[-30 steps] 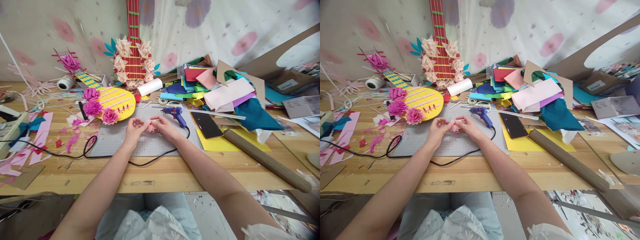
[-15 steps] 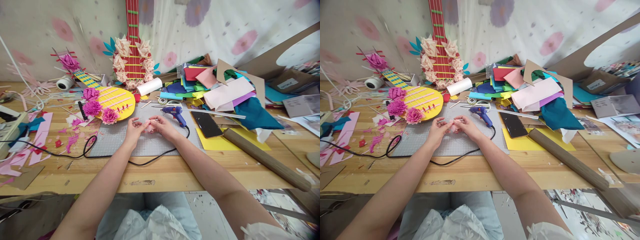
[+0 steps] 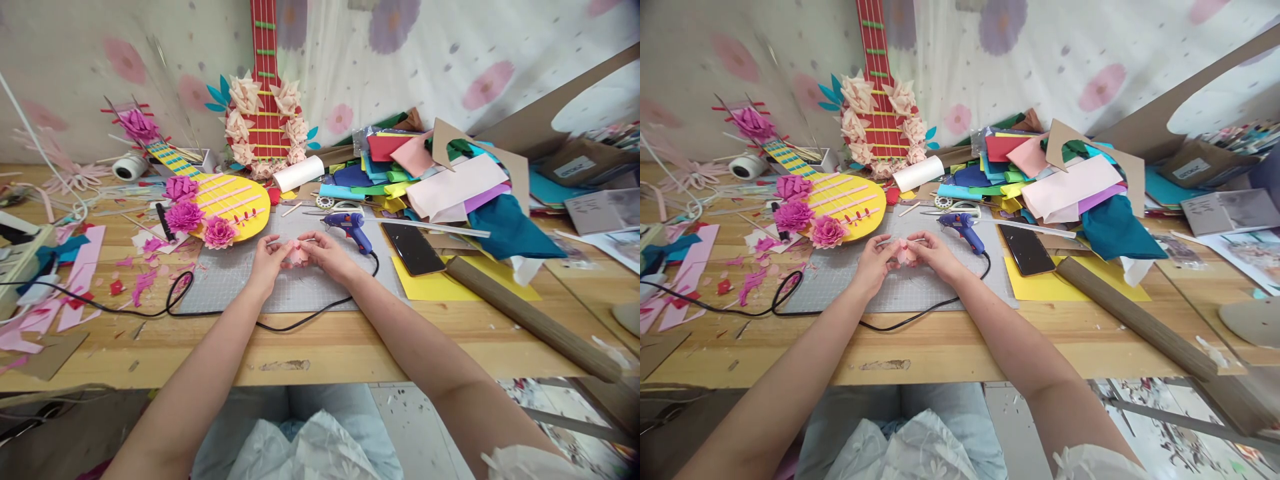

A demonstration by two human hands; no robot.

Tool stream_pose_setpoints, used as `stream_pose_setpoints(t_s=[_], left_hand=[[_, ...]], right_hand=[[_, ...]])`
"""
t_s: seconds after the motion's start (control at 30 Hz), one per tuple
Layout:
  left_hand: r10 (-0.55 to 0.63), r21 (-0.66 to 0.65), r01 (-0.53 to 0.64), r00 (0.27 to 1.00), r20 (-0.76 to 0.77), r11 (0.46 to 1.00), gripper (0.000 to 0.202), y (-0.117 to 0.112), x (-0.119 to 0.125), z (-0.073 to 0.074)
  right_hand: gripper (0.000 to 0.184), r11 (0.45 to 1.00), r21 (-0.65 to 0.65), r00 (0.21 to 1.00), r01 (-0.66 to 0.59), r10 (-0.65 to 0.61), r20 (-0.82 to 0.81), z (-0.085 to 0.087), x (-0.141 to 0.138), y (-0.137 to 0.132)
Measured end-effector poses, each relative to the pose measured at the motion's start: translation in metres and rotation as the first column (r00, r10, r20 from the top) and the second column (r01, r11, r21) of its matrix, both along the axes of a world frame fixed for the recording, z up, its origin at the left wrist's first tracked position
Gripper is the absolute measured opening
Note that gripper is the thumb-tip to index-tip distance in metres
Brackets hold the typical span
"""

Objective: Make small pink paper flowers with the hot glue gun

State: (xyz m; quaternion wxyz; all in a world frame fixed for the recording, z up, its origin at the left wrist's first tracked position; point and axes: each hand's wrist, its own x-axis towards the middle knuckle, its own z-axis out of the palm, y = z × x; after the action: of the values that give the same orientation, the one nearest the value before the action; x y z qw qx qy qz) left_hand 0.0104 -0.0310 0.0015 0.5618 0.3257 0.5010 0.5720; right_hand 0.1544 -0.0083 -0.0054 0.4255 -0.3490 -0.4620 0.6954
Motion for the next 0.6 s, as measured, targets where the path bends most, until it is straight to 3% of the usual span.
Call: stream_pose_setpoints(t_s=[0.3,0.5,0.6], left_hand=[[-0.033,-0.035,0.035,0.997,0.064,0.999,0.049,0.0006,-0.0008,0.0023],[-0.021,0.027,0.022,0.999,-0.032,0.999,0.063,0.0003,0.0015,-0.003],[-0.019,0.025,0.019,1.0,-0.019,1.0,0.059,0.0014,0.0006,-0.0039]], right_hand=[[0.047,1.0,0.006,1.0,0.006,-0.006,0.003,-0.0008,-0.0012,0.0004],[0.047,1.0,0.005,1.0,-0.004,0.005,-0.021,-0.0014,-0.0028,0.0007],[0.046,1.0,0.007,1.0,0.003,-0.003,-0.012,-0.0017,-0.0024,0.001]])
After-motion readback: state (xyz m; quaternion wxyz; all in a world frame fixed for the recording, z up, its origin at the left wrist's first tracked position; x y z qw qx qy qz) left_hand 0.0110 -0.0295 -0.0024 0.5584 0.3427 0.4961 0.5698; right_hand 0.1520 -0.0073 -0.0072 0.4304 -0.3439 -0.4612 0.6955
